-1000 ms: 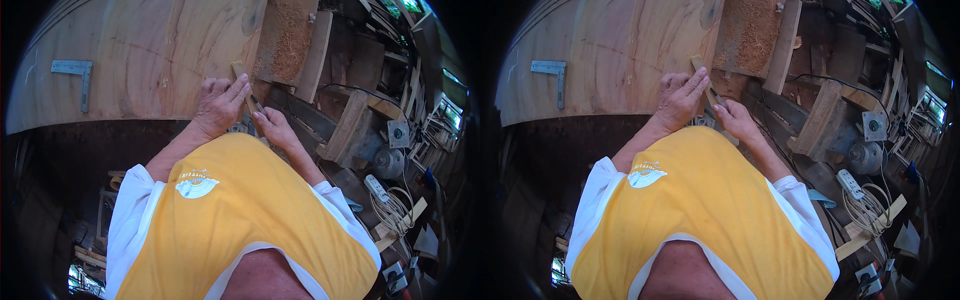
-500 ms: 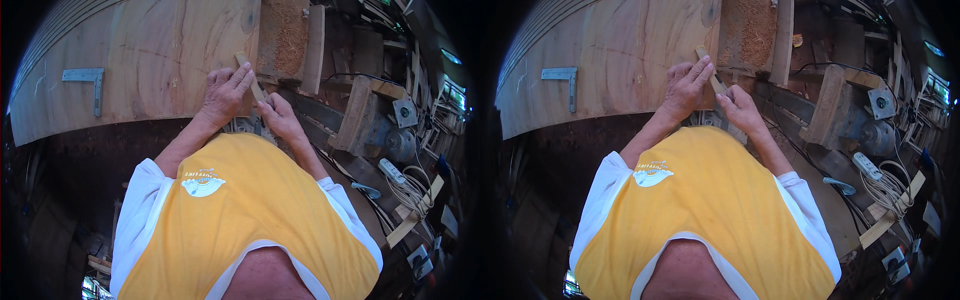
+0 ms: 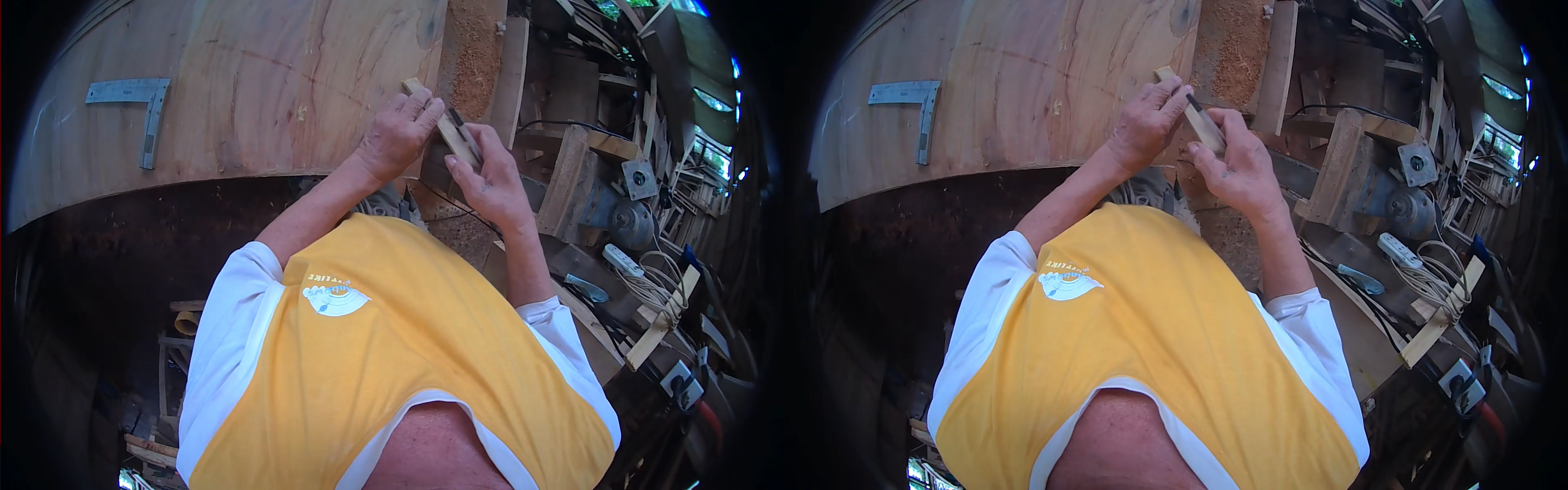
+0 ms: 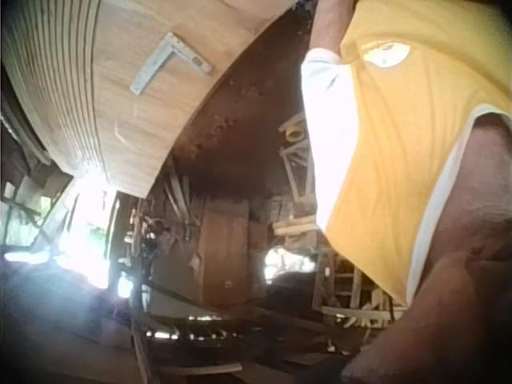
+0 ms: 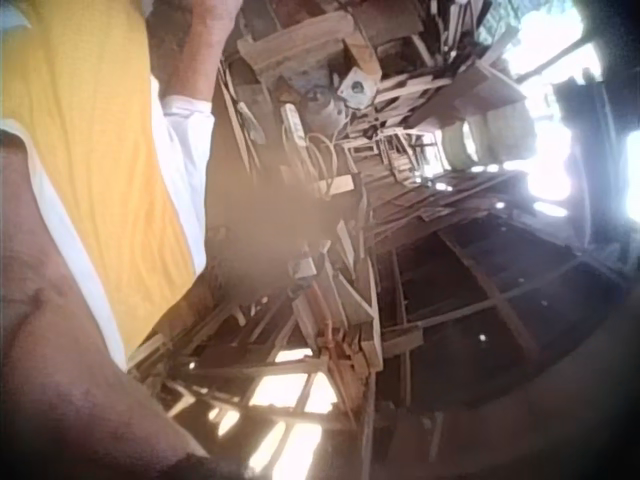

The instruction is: The person picks up a square ruler and a pen, then uses them along with a small wooden block to measure and mark lines on a wooden structure.

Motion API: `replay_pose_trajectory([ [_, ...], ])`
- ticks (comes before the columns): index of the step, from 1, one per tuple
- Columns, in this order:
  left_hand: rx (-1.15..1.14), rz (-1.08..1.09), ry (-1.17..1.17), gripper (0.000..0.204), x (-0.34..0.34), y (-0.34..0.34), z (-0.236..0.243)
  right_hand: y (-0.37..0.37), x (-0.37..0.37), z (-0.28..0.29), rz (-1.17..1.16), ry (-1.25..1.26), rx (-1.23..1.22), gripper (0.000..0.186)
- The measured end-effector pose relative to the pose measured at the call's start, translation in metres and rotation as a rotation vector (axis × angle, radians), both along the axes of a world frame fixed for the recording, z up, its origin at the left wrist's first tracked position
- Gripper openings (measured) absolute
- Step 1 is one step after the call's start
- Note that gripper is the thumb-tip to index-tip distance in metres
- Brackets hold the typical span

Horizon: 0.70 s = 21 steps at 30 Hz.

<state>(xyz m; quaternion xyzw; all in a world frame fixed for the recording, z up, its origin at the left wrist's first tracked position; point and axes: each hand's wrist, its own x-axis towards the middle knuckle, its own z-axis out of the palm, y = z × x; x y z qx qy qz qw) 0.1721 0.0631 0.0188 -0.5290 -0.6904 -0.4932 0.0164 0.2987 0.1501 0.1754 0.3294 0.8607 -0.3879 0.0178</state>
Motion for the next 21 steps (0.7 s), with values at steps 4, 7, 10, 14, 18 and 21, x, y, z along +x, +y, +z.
replay_pose_trajectory([
  [4, -0.019, -0.046, -0.046, 0.026, -0.027, 0.011, 0.012, 0.023, -0.032, 0.029, 0.141, 0.007, 0.037, 0.032],
  [7, -0.028, -0.107, -0.178, 0.019, -0.036, 0.021, 0.012, 0.039, -0.06, 0.026, 0.187, -0.106, 0.354, 0.026],
  [10, 0.002, -0.096, -0.242, 0.017, -0.042, 0.024, 0.008, 0.043, -0.089, 0.034, 0.243, -0.167, 0.446, 0.026],
  [14, 0.029, -0.14, -0.22, 0.018, -0.031, 0.027, 0.001, 0.049, -0.1, 0.041, 0.328, -0.299, 0.481, 0.029],
  [18, 0.034, -0.117, -0.323, 0.016, -0.005, 0.013, 0.013, 0.048, -0.079, 0.047, 0.333, -0.311, 0.346, 0.026],
  [21, 0.05, -0.084, -0.271, 0.029, -0.016, 0.007, 0.035, 0.031, -0.056, 0.059, 0.166, -0.121, 0.22, 0.019],
])
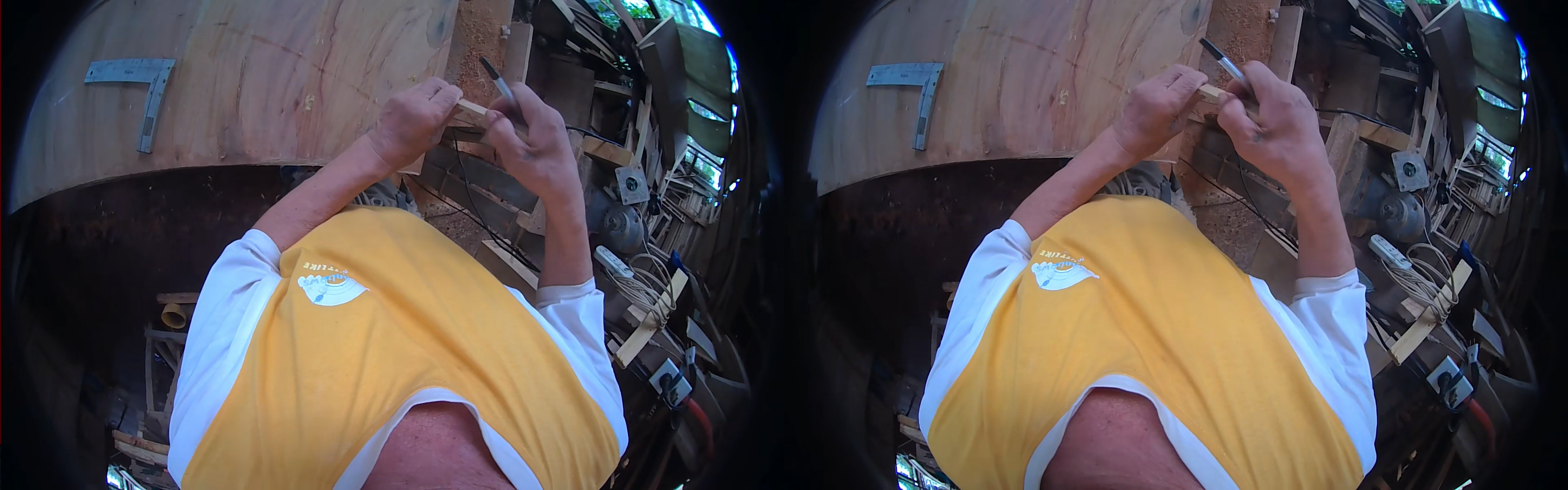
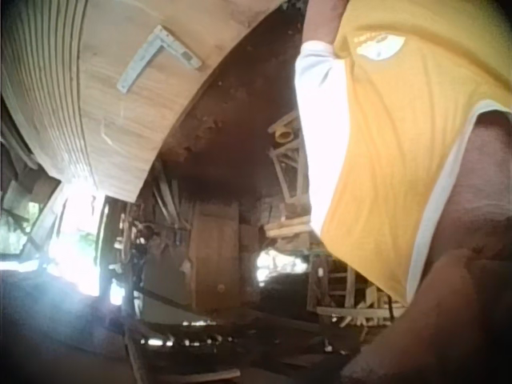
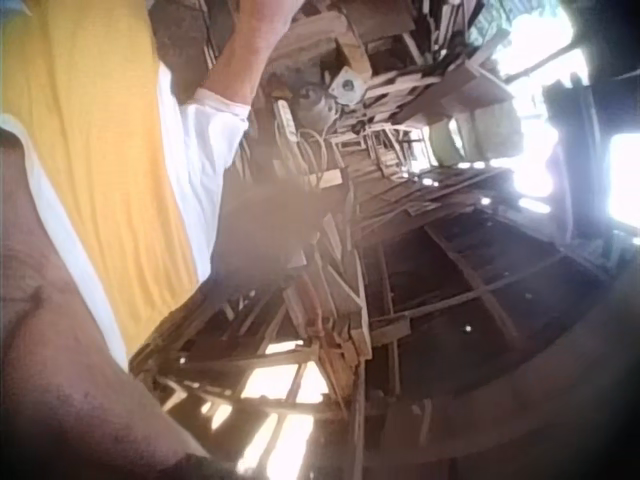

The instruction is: The person picks up a square ruler and a pen, then uses them along with a small wooden block to measure and mark lines on a wooden structure.

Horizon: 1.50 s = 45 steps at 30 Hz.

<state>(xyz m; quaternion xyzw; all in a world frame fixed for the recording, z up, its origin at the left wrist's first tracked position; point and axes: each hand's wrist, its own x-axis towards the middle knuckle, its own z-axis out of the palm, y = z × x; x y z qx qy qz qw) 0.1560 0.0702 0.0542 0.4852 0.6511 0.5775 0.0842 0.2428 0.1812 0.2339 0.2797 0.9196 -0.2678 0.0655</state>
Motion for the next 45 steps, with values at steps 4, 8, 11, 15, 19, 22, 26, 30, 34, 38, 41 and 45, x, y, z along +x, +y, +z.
replay_pose_trajectory([
  [4, 0.086, 0.064, 0.185, 0.038, -0.006, -0.004, -0.007, -0.024, 0.034, -0.033, -0.035, 0.235, 0.042, 0.017],
  [8, 0.048, 0.066, 0.258, 0.041, 0.001, -0.01, -0.02, -0.039, 0.061, -0.075, 0.007, 0.313, 0.144, 0.018],
  [11, -0.013, 0.042, 0.324, 0.042, 0.008, -0.021, -0.032, -0.052, 0.073, -0.092, 0.011, 0.337, 0.154, 0.02],
  [15, -0.046, 0.022, 0.291, 0.048, 0.008, -0.03, -0.039, -0.057, 0.075, -0.114, 0.045, 0.395, 0.181, 0.024],
  [19, -0.089, 0.003, 0.302, 0.051, 0.014, -0.032, -0.043, -0.062, 0.087, -0.121, 0.071, 0.344, 0.19, 0.027],
  [22, -0.13, -0.004, 0.426, 0.049, 0.021, -0.034, -0.049, -0.066, 0.099, -0.13, 0.066, 0.343, 0.198, 0.029],
  [26, -0.216, 0.052, 0.494, 0.045, 0.01, -0.034, -0.033, -0.066, 0.088, -0.136, 0.089, 0.358, 0.251, 0.03],
  [30, -0.226, 0.078, 0.568, 0.041, 0.021, -0.045, -0.037, -0.077, 0.103, -0.142, 0.125, 0.261, 0.206, 0.033],
  [34, -0.256, 0.097, 0.53, 0.042, 0.015, -0.042, -0.026, -0.078, 0.094, -0.149, 0.101, 0.264, 0.221, 0.038],
  [38, -0.266, 0.097, 0.608, 0.046, 0.026, -0.044, -0.042, -0.078, 0.109, -0.16, 0.141, 0.35, 0.212, 0.039],
  [41, -0.244, 0.048, 0.532, 0.044, 0.015, -0.04, -0.025, -0.082, 0.096, -0.147, 0.102, 0.238, 0.238, 0.037],
  [45, -0.23, 0.059, 0.506, 0.044, 0.015, -0.029, -0.027, -0.079, 0.091, -0.138, 0.112, 0.172, 0.273, 0.03],
])
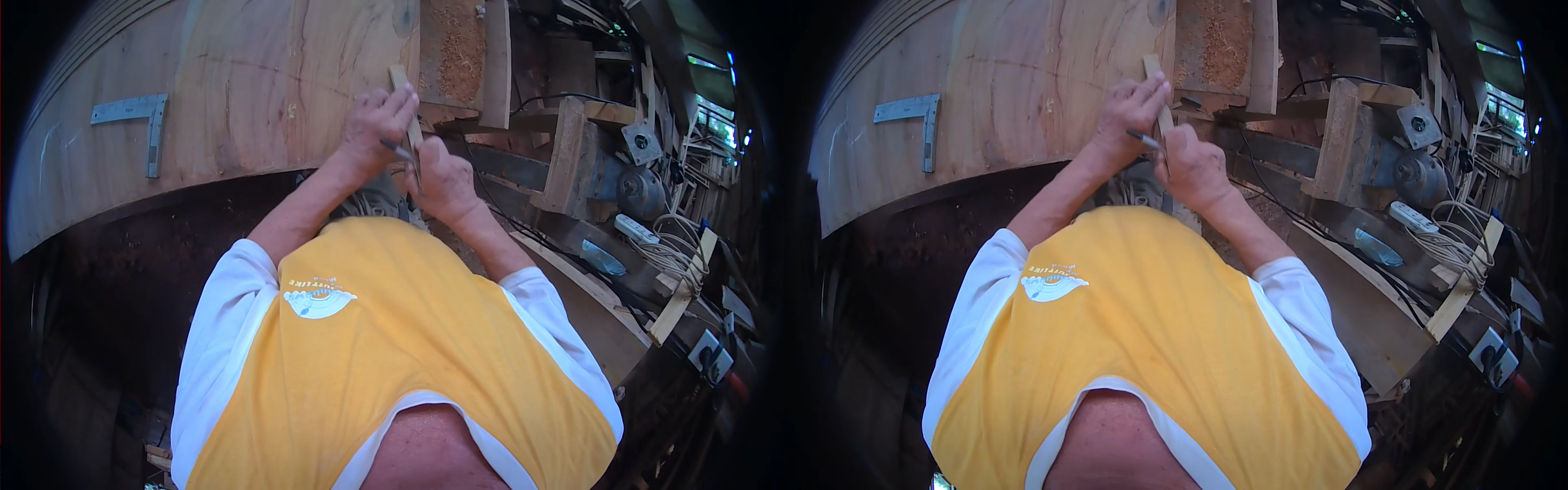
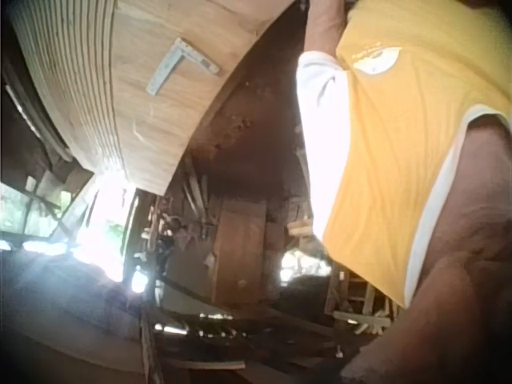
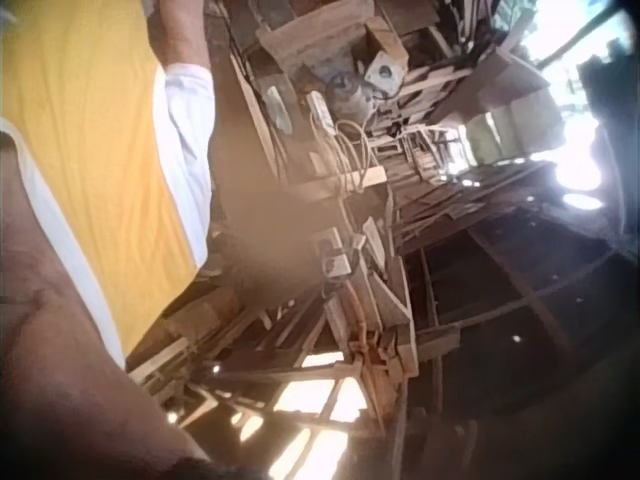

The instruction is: The person picks up a square ruler and a pen, then uses them along with a small wooden block to measure and mark lines on a wooden structure.

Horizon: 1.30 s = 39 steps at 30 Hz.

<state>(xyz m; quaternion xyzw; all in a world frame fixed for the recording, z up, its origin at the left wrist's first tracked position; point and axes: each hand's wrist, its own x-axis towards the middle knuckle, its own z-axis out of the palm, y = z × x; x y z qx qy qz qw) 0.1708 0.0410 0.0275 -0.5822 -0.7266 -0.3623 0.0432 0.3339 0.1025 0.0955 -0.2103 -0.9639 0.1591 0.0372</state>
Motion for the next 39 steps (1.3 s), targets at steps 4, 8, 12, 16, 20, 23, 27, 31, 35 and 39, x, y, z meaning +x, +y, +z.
replay_pose_trajectory([
  [4, 0.034, -0.311, -0.144, 0.042, 0.021, -0.041, 0.005, -0.025, 0.073, 0.033, -0.001, -0.071, -0.093, 0.034],
  [8, -0.085, -0.053, -0.018, 0.04, -0.021, -0.041, 0.013, -0.034, 0.11, 0.047, -0.591, 0.257, -0.247, 0.023],
  [12, -0.085, -0.077, -0.028, 0.042, -0.022, -0.044, 0.003, -0.037, 0.081, 0.049, -1.045, 0.776, -0.933, 0.02],
  [16, -0.351, -0.284, -1.677, 0.035, 0.032, -0.054, 0.042, -0.066, 0.045, 0.026, -0.898, 0.86, -1.268, 0.021],
  [20, -0.129, -0.269, -1.987, 0.025, 0.018, -0.069, 0.021, -0.099, 0.04, -0.028, -0.594, 0.651, -1.329, 0.033],
  [23, -0.361, -0.186, -1.429, 0.023, -0.026, -0.086, 0.019, -0.105, 0.05, -0.054, -0.522, 0.545, -1.232, 0.036],
  [27, -0.567, -0.167, -0.692, 0.021, -0.064, -0.1, 0.028, -0.095, 0.058, -0.071, -0.725, 0.632, -1.013, 0.029],
  [31, -0.407, -0.217, -0.085, 0.021, -0.063, -0.092, 0.018, -0.064, 0.058, -0.094, -0.82, 0.743, -0.793, 0.025],
  [35, -0.177, -0.044, 0.138, 0.02, -0.044, -0.085, 0.006, -0.038, 0.045, -0.104, -0.797, 0.761, -0.712, 0.024],
  [39, -0.137, 0.001, 0.091, 0.021, -0.019, -0.081, -0.014, -0.025, 0.026, -0.108, -0.76, 0.653, -0.661, 0.025],
])
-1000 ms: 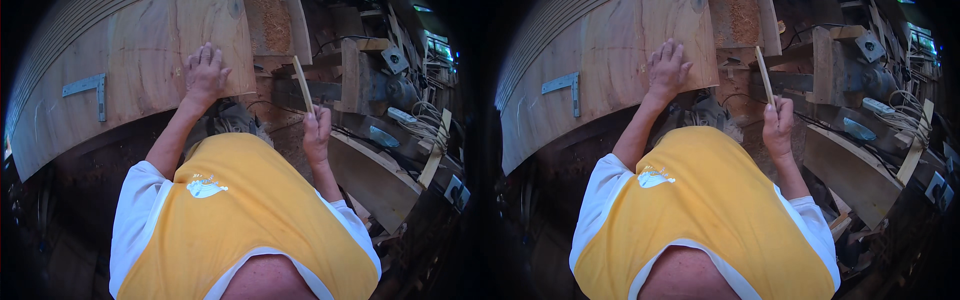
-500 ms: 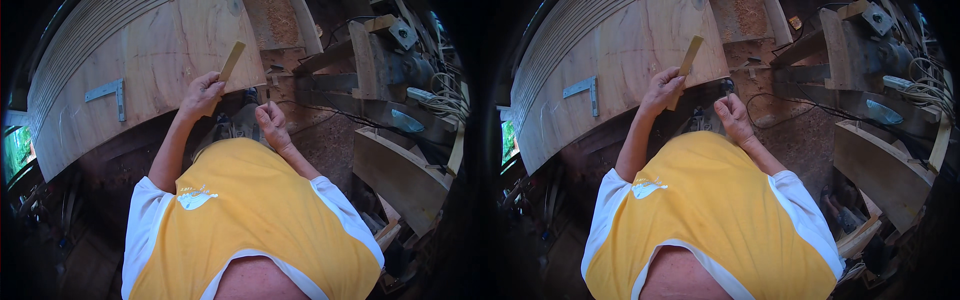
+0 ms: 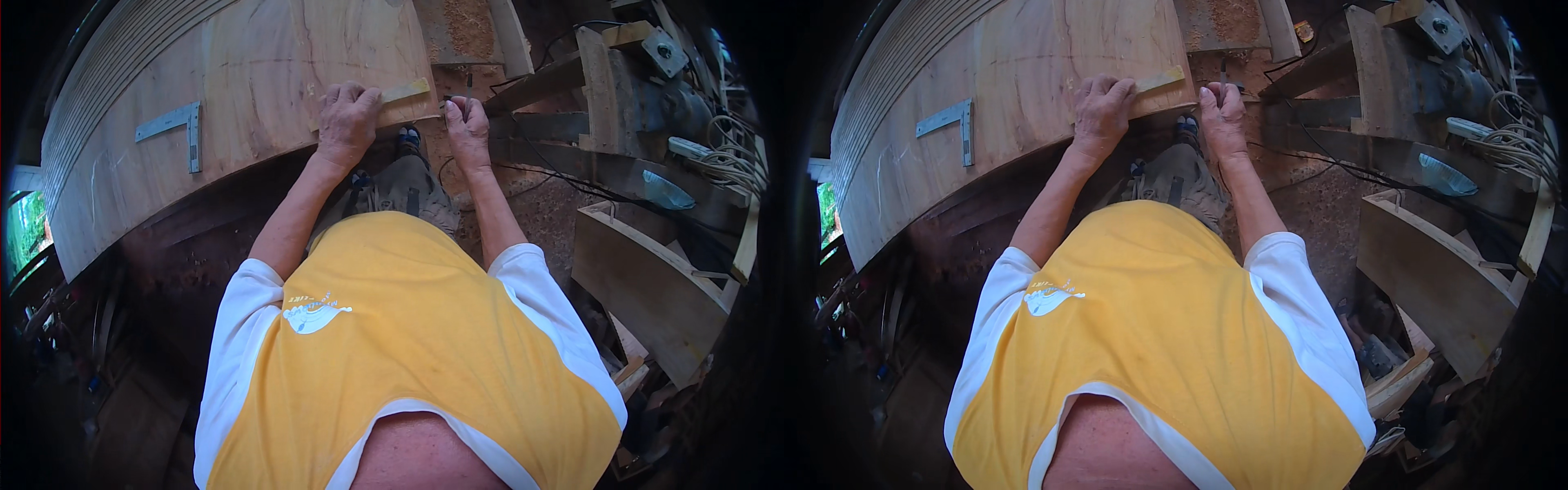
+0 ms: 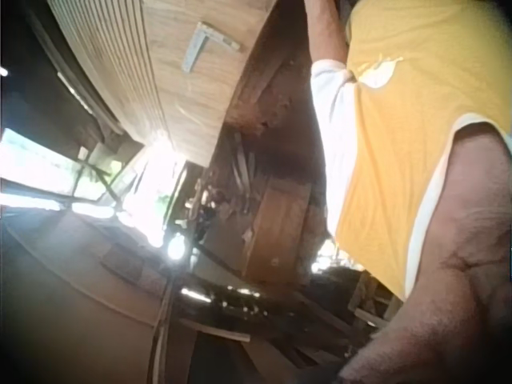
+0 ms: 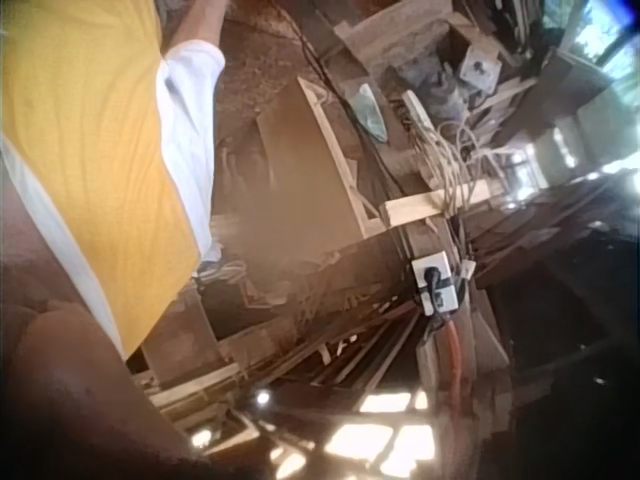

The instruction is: The person picks up a square ruler and a pen, then uses them along with a small wooden block to measure and mark lines on a wooden structure.

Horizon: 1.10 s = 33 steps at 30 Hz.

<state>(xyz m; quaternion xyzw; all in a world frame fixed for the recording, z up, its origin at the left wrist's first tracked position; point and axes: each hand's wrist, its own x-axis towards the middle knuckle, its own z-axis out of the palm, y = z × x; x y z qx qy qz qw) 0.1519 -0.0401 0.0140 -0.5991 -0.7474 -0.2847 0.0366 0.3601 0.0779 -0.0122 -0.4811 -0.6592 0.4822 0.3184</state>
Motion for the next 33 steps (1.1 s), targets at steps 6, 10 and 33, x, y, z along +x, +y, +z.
replay_pose_trajectory([
  [6, 0.109, -0.023, -0.019, 0.027, 0.031, 0.005, -0.003, 0.003, -0.002, -0.005, 0.091, -0.1, 0.119, 0.026],
  [10, 0.179, -0.002, -0.03, 0.029, 0.038, 0.007, -0.009, -0.007, -0.01, 0.016, 0.095, -0.216, 0.249, 0.023],
  [33, 0.229, 0.069, -0.066, 0.035, 0.04, -0.01, -0.018, 0.013, -0.005, 0.02, 0.364, -0.405, 0.33, 0.028],
])
